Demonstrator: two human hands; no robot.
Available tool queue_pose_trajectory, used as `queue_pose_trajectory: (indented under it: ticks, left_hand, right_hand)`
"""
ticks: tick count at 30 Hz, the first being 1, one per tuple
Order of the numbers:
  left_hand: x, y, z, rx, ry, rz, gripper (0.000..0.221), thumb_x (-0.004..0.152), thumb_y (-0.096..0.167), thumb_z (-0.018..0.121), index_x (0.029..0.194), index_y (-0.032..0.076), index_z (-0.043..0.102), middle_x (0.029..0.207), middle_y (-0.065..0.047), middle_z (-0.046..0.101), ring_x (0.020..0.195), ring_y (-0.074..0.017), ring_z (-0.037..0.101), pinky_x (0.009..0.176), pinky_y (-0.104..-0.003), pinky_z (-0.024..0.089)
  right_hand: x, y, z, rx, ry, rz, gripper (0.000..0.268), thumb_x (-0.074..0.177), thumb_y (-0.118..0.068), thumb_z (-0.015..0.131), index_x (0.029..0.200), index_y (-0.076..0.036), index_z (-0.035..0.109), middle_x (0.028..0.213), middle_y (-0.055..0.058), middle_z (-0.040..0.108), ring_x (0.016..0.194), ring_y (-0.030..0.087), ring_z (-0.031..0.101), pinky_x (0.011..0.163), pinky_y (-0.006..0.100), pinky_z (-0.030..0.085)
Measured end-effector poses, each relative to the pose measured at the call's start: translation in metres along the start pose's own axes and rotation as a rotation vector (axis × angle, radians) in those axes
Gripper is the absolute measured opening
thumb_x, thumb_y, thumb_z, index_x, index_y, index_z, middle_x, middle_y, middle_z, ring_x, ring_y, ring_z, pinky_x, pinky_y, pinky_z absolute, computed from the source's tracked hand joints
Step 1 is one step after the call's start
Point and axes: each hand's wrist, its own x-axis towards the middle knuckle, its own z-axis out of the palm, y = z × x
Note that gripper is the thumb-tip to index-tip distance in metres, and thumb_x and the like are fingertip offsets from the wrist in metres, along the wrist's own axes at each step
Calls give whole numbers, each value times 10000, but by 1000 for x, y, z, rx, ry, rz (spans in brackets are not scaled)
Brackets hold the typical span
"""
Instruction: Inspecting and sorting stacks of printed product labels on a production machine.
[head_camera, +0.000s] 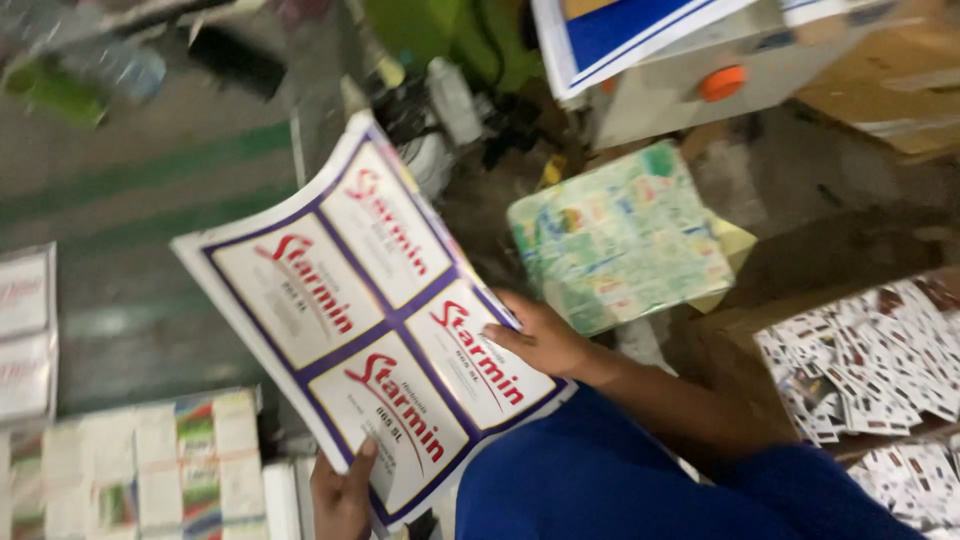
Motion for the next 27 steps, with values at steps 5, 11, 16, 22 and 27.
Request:
queue_pose_trajectory:
  ticks: [5, 11, 16, 22, 27]
  left_hand:
    - [60, -8, 95, 266, -293, 132, 434, 934, 174, 689, 1298, -52, 622, 1118, -181, 754, 985, -221, 692, 853, -370, 558]
    - [183, -133, 232, 164, -619, 182, 394, 933, 170, 702, 1277, -11, 637, 1115, -83, 749, 965, -165, 670, 850, -338, 551]
    - [281, -247, 296, 753, -614, 214, 305, 924, 150, 721, 1174, -23, 743, 981, -144, 790, 867, -225, 727, 776, -395, 579]
    - [239, -179, 301, 112, -757, -152, 523, 902, 395, 694, 1207, -30, 693, 1082, -175, 782, 894, -242, 748, 772, -405, 597]
    - [249, -232, 354, 215, -294, 57, 639, 900, 434, 675, 1313, -38, 552, 1153, -290, 671, 948, -417, 679, 800, -524, 553]
  right_hand:
    - [-64, 20, -87, 71, 338, 45, 525, 988, -212, 654, 1464, -49, 503, 1241, 110, 719, 1083, 133, 655, 941, 322, 543]
    - [-108, 184, -168, 257, 712, 275, 529, 985, -216, 634, 1462, -44, 485, 1226, 151, 711, 1034, 202, 697, 873, 361, 590]
    - [-128, 223, -187, -88, 821, 715, 596, 1006, -361, 649, 1485, -46, 484, 1255, 183, 717, 1048, 278, 723, 936, 407, 573]
    - [-121, 218, -162, 385, 632, 167, 751, 1061, -549, 379, 1582, -9, 421, 1514, 225, 581, 1346, 310, 550, 1140, 380, 413]
    - [-59, 226, -110, -186, 1045, 398, 821, 1052, -478, 481, 1606, -14, 92, 1668, 236, 190, 1537, 375, 210, 1224, 429, 208]
